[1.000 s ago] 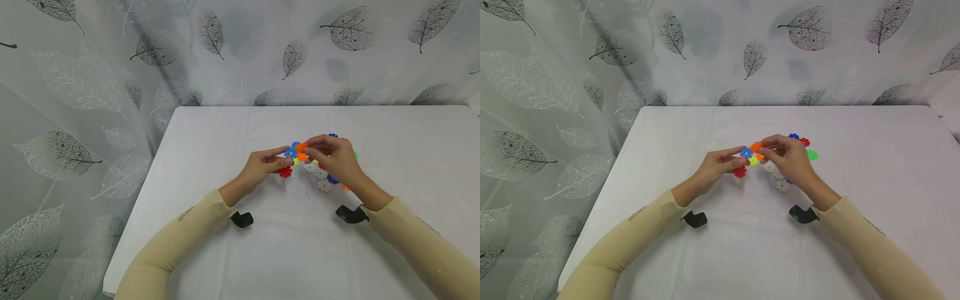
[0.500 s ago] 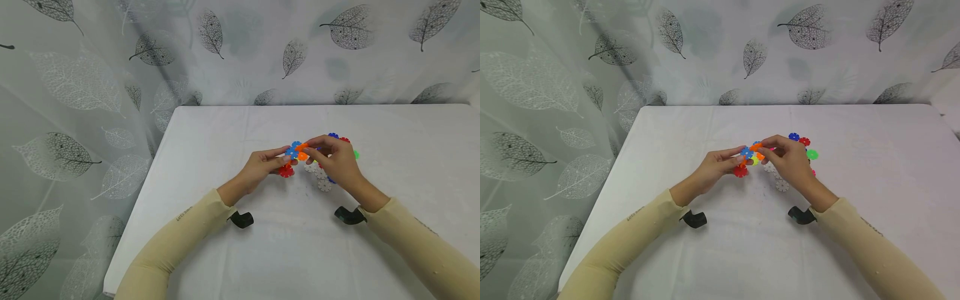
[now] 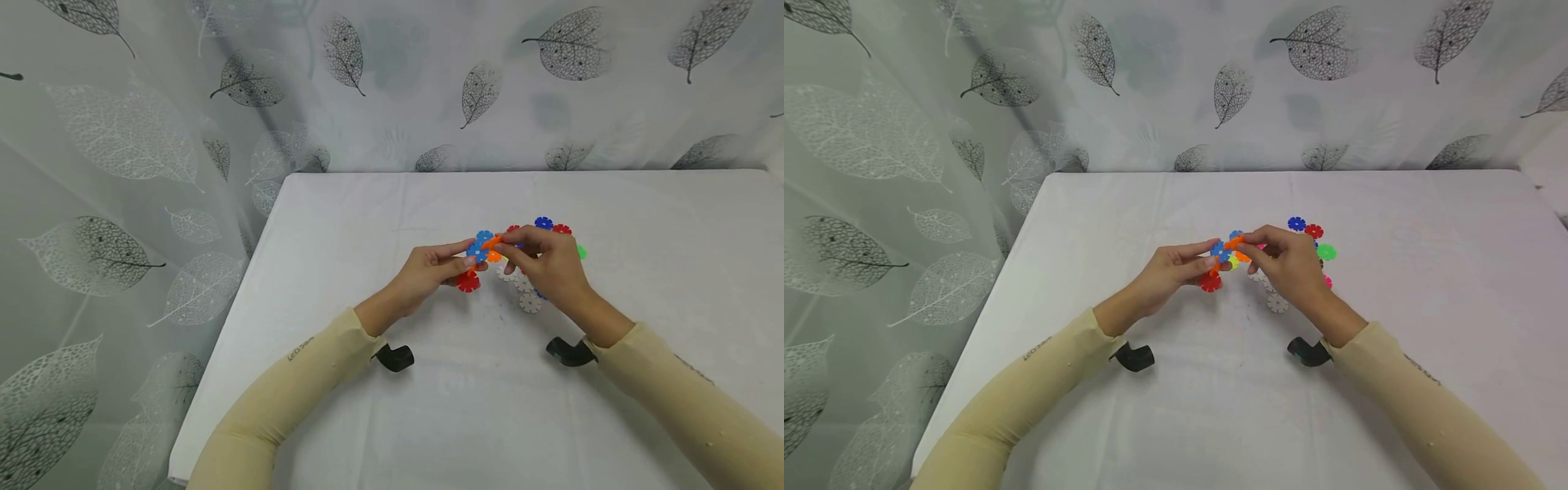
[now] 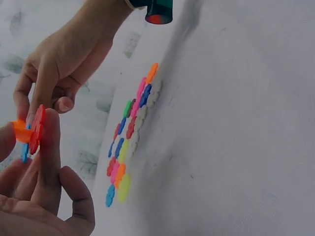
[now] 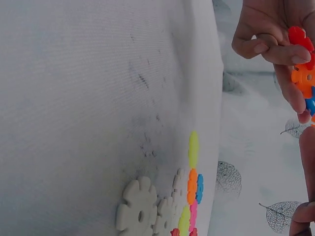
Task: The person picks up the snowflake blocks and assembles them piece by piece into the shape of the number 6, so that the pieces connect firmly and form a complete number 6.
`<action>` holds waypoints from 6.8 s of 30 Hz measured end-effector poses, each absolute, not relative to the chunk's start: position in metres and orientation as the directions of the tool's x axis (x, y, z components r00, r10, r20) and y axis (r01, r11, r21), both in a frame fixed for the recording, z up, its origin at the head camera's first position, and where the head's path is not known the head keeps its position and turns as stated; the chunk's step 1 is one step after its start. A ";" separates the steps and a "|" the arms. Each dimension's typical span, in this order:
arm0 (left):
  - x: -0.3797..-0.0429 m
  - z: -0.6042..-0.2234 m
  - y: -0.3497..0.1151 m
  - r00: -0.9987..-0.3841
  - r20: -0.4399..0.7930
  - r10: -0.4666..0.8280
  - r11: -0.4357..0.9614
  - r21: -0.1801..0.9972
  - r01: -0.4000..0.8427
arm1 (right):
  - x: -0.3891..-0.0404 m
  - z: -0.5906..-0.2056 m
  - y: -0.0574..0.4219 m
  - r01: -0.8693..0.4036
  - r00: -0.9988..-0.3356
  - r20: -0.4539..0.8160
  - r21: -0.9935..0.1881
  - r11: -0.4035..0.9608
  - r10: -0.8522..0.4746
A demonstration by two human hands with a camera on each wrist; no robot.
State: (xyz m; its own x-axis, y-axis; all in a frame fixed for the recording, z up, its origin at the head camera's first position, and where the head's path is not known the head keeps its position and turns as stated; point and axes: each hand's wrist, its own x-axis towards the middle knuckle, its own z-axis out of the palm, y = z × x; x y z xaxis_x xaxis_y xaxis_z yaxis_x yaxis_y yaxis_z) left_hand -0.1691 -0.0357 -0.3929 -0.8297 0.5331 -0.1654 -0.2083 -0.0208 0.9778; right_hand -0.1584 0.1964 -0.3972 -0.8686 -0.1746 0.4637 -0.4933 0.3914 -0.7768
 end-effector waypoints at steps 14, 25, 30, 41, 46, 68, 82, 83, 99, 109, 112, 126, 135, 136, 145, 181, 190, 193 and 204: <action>-0.166 -0.393 -0.030 -0.874 -0.155 0.460 0.209 0.976 -0.063 | -0.154 -0.401 0.199 -0.507 -0.861 0.452 -0.736 0.448 -0.232; -0.168 -0.396 -0.031 -0.888 -0.154 0.433 0.155 0.983 -0.095 | -0.152 -0.399 0.196 -0.533 -0.844 0.476 -0.687 0.494 -0.248; -0.169 -0.398 -0.034 -0.902 -0.183 0.390 0.115 0.982 -0.150 | -0.153 -0.389 0.198 -0.523 -0.841 0.523 -0.723 0.452 -0.137; -0.175 -0.404 -0.039 -0.905 -0.237 0.353 -0.005 0.967 -0.255 | -0.160 -0.387 0.213 -0.415 -0.888 0.460 -0.822 0.389 0.025; -0.175 -0.403 -0.040 -0.904 -0.277 0.326 0.042 0.960 -0.279 | -0.163 -0.396 0.221 -0.324 -0.921 0.387 -0.832 0.451 0.052; -0.180 -0.402 -0.045 -0.854 -0.305 0.422 -0.011 0.940 -0.341 | -0.160 -0.404 0.252 -0.030 -0.962 -0.195 -0.616 0.787 -0.190; -0.181 -0.404 -0.047 -0.835 -0.243 0.493 -0.078 0.944 -0.320 | -0.162 -0.413 0.245 -0.092 -0.947 -0.218 -0.515 0.852 -0.234; -0.181 -0.404 -0.047 -0.836 -0.237 0.494 -0.082 0.945 -0.317 | -0.162 -0.414 0.245 -0.092 -0.947 -0.219 -0.514 0.853 -0.235; -0.176 -0.402 -0.048 -0.845 -0.228 0.484 -0.086 0.948 -0.306 | -0.161 -0.409 0.239 -0.072 -0.939 -0.239 -0.562 0.824 -0.246; -0.175 -0.403 -0.046 -0.861 -0.206 0.465 -0.101 0.954 -0.283 | -0.158 -0.399 0.238 -0.094 -0.957 -0.158 -0.624 0.776 -0.244; -0.173 -0.402 -0.044 -0.869 -0.204 0.451 -0.092 0.958 -0.273 | -0.157 -0.396 0.235 -0.108 -0.970 -0.089 -0.674 0.731 -0.225; -0.166 -0.399 -0.039 -0.902 -0.139 0.408 0.012 0.989 -0.147 | -0.153 -0.382 0.209 -0.140 -0.976 0.076 -0.937 0.321 -0.203; -0.165 -0.399 -0.037 -0.904 -0.112 0.413 0.043 0.994 -0.104 | -0.153 -0.382 0.202 -0.202 -0.964 0.152 -0.953 0.227 -0.218; -0.165 -0.399 -0.037 -0.902 -0.112 0.417 0.042 0.994 -0.104 | -0.153 -0.382 0.202 -0.206 -0.963 0.157 -0.952 0.226 -0.217; -0.164 -0.398 -0.037 -0.893 -0.123 0.434 0.050 0.992 -0.113 | -0.153 -0.383 0.201 -0.227 -0.958 0.173 -0.945 0.236 -0.227; -0.163 -0.399 -0.033 -0.892 -0.048 0.449 0.181 0.983 0.038 | -0.142 -0.389 0.186 -0.320 -0.945 0.265 -0.870 0.375 -0.191; -0.163 -0.396 -0.035 -0.896 -0.057 0.440 0.149 0.989 0.010 | -0.142 -0.393 0.186 -0.257 -0.964 0.201 -0.871 0.419 -0.174; -0.165 -0.398 -0.037 -0.908 -0.018 0.419 0.132 0.990 0.042 | -0.142 -0.392 0.189 -0.256 -0.965 0.209 -0.879 0.403 -0.157; -0.167 -0.397 -0.040 -0.926 0.006 0.377 0.131 0.990 0.060 | -0.151 -0.388 0.217 -0.146 -0.984 0.172 -0.932 0.333 0.052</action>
State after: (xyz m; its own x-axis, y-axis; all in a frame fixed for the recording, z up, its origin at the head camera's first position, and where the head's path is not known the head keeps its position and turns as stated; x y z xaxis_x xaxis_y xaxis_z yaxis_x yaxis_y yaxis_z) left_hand -0.1670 -0.0398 -0.3974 -0.9263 0.3768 0.0064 0.0602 0.1312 0.9895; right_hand -0.1508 0.2169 -0.3883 -0.9836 0.0525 0.1724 -0.1456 0.3325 -0.9318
